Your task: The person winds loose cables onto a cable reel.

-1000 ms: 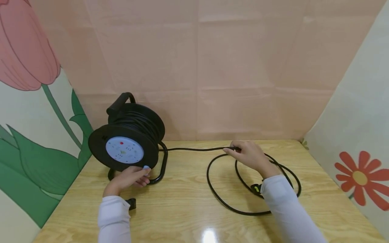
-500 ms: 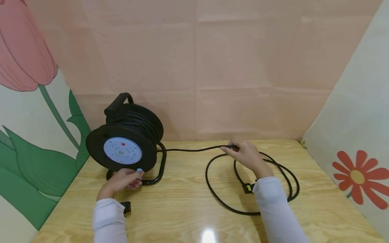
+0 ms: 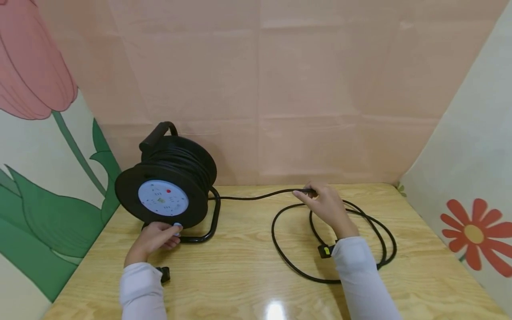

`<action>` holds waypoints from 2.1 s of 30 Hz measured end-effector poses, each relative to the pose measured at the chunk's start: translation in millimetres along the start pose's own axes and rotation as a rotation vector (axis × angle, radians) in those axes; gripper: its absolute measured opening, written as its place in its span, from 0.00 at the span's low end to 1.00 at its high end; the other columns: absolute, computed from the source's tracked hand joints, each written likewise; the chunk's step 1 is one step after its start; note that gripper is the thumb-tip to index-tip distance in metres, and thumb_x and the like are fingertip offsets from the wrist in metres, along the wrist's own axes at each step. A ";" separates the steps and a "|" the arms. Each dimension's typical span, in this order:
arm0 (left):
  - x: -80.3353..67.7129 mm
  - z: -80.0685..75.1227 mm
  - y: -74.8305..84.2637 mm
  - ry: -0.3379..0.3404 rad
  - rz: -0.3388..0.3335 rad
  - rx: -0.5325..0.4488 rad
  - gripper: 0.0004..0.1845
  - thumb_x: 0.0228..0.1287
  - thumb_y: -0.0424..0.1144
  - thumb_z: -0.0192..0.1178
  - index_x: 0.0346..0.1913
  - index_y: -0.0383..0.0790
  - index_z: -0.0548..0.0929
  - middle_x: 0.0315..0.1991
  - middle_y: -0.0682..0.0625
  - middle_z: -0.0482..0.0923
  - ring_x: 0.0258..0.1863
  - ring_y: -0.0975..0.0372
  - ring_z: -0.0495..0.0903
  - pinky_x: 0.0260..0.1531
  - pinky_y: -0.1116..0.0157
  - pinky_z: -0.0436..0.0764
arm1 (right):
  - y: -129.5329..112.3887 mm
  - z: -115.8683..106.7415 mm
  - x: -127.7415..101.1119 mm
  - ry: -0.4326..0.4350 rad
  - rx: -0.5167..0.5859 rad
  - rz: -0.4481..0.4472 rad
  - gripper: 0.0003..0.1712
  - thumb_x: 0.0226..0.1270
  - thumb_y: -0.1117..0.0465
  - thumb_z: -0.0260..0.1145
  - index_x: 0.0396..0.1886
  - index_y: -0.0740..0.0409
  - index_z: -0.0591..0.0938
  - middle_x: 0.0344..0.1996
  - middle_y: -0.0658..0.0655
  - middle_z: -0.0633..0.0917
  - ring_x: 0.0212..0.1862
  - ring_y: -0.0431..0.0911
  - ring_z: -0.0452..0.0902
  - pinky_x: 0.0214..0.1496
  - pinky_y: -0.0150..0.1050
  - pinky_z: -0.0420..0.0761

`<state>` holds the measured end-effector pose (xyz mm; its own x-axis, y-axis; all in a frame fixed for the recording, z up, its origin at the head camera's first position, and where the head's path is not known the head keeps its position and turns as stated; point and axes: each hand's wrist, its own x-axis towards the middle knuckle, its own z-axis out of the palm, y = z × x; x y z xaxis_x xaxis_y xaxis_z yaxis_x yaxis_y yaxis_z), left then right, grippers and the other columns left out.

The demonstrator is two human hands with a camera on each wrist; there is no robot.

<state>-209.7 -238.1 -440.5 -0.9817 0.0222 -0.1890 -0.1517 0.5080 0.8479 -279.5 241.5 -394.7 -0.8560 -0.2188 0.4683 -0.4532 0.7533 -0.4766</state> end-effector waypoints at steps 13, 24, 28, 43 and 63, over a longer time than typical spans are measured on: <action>-2.3 -11.6 -10.3 0.080 -0.014 -0.005 0.25 0.70 0.51 0.59 0.39 0.24 0.84 0.30 0.47 0.84 0.30 0.58 0.83 0.34 0.62 0.84 | -13.5 19.3 4.2 0.220 -0.008 -0.179 0.12 0.59 0.55 0.78 0.33 0.53 0.82 0.25 0.51 0.72 0.32 0.46 0.63 0.36 0.44 0.63; -5.3 -17.7 -20.7 0.137 -0.045 -0.041 0.28 0.70 0.52 0.60 0.46 0.23 0.83 0.31 0.47 0.85 0.30 0.61 0.83 0.33 0.66 0.83 | -20.6 15.4 2.2 0.072 -0.072 -0.170 0.10 0.66 0.48 0.72 0.36 0.47 0.83 0.25 0.48 0.73 0.30 0.44 0.64 0.30 0.41 0.66; -5.2 -16.7 -20.6 0.144 -0.049 -0.057 0.27 0.69 0.52 0.61 0.46 0.23 0.84 0.31 0.47 0.85 0.30 0.61 0.83 0.33 0.66 0.83 | -24.5 3.5 2.2 0.060 -0.135 -0.185 0.10 0.66 0.44 0.71 0.33 0.41 0.81 0.25 0.46 0.74 0.28 0.42 0.64 0.25 0.39 0.65; -6.4 -19.8 -22.5 0.161 -0.041 -0.087 0.28 0.70 0.51 0.60 0.49 0.22 0.82 0.34 0.46 0.85 0.31 0.61 0.84 0.34 0.66 0.83 | 0.5 -59.6 -25.3 -0.155 -0.220 -0.003 0.27 0.70 0.33 0.59 0.19 0.44 0.72 0.12 0.44 0.63 0.17 0.40 0.55 0.22 0.37 0.59; -9.9 -21.2 -26.2 0.194 -0.038 -0.139 0.29 0.71 0.51 0.60 0.54 0.22 0.81 0.35 0.46 0.85 0.32 0.63 0.84 0.35 0.67 0.84 | 45.6 -132.0 -42.0 -0.102 -0.028 0.090 0.19 0.65 0.50 0.73 0.20 0.50 0.77 0.13 0.50 0.66 0.15 0.40 0.57 0.18 0.37 0.62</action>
<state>-198.4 -269.9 -450.3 -0.9767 -0.1673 -0.1347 -0.1902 0.3818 0.9044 -231.4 366.9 -337.8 -0.9143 -0.2102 0.3461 -0.3676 0.7893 -0.4917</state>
